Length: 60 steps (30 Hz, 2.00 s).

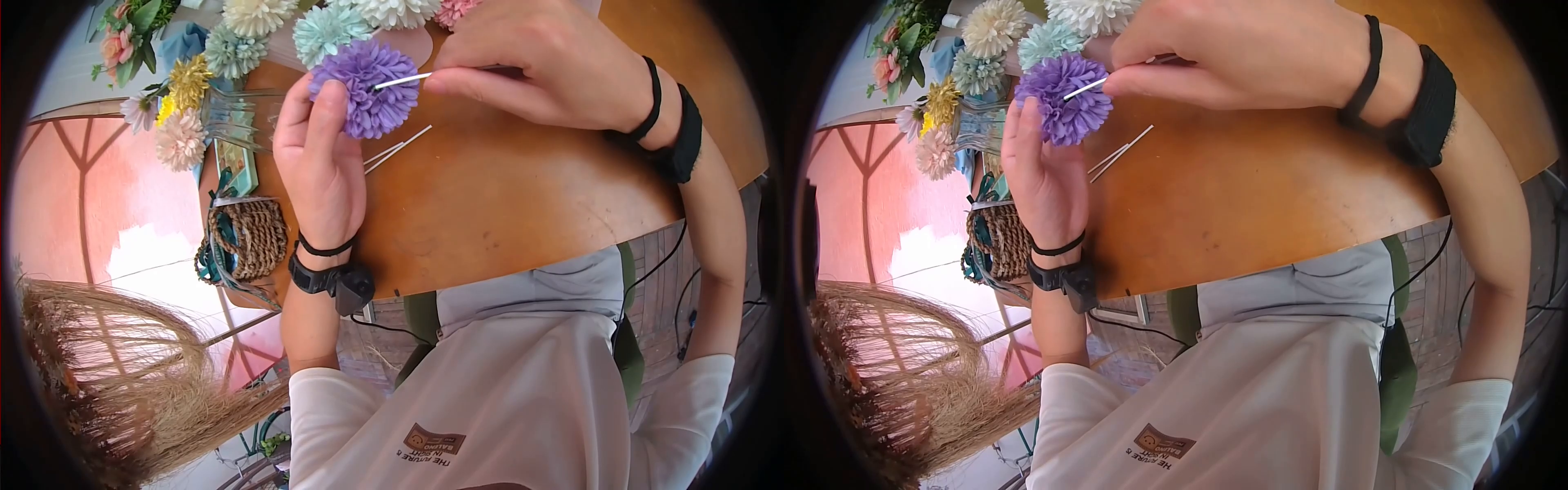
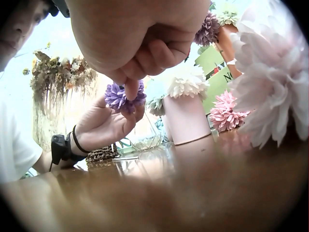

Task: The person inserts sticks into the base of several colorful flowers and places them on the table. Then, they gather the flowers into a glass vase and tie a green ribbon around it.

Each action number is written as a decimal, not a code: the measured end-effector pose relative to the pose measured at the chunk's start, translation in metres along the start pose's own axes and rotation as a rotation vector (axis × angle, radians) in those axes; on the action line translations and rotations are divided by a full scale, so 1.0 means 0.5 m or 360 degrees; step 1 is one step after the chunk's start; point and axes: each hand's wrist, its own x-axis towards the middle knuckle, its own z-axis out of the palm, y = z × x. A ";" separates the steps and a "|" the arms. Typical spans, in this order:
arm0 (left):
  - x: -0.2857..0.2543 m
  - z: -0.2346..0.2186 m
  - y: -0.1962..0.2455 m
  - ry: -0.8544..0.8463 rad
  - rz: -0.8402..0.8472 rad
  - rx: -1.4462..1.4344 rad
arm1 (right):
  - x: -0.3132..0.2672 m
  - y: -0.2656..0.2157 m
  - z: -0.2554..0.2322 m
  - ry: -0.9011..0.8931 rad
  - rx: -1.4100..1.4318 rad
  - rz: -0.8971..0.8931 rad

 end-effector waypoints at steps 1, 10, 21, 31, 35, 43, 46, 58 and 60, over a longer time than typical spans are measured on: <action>0.000 0.000 -0.001 0.0016 0.0005 0.0014 | -0.001 0.004 0.003 0.0005 0.0006 -0.0013; 0.000 -0.007 -0.006 0.0042 0.0015 0.0226 | 0.001 -0.003 0.001 0.0054 -0.0040 0.0038; 0.000 -0.005 -0.010 0.0062 0.0078 0.0343 | 0.000 0.002 0.001 0.0042 -0.0118 -0.0016; 0.002 -0.001 -0.008 0.0049 0.0257 0.0543 | -0.002 -0.006 0.002 0.0013 -0.0050 0.0073; 0.002 0.005 -0.005 -0.0038 0.0413 0.0737 | -0.003 -0.008 0.000 -0.0042 -0.0064 0.0098; 0.002 0.007 -0.004 -0.0028 0.0407 0.0726 | 0.000 -0.002 0.010 0.0152 -0.0027 -0.0054; 0.003 0.005 -0.006 -0.0029 0.0359 0.0707 | 0.002 -0.002 0.003 0.0070 -0.0096 -0.0070; -0.005 -0.005 -0.015 -0.0081 0.0146 0.0571 | 0.004 -0.001 0.001 0.0195 -0.0138 -0.0066; -0.006 -0.007 -0.016 -0.0133 0.0184 0.0602 | 0.005 -0.006 -0.003 0.0157 -0.0142 -0.0026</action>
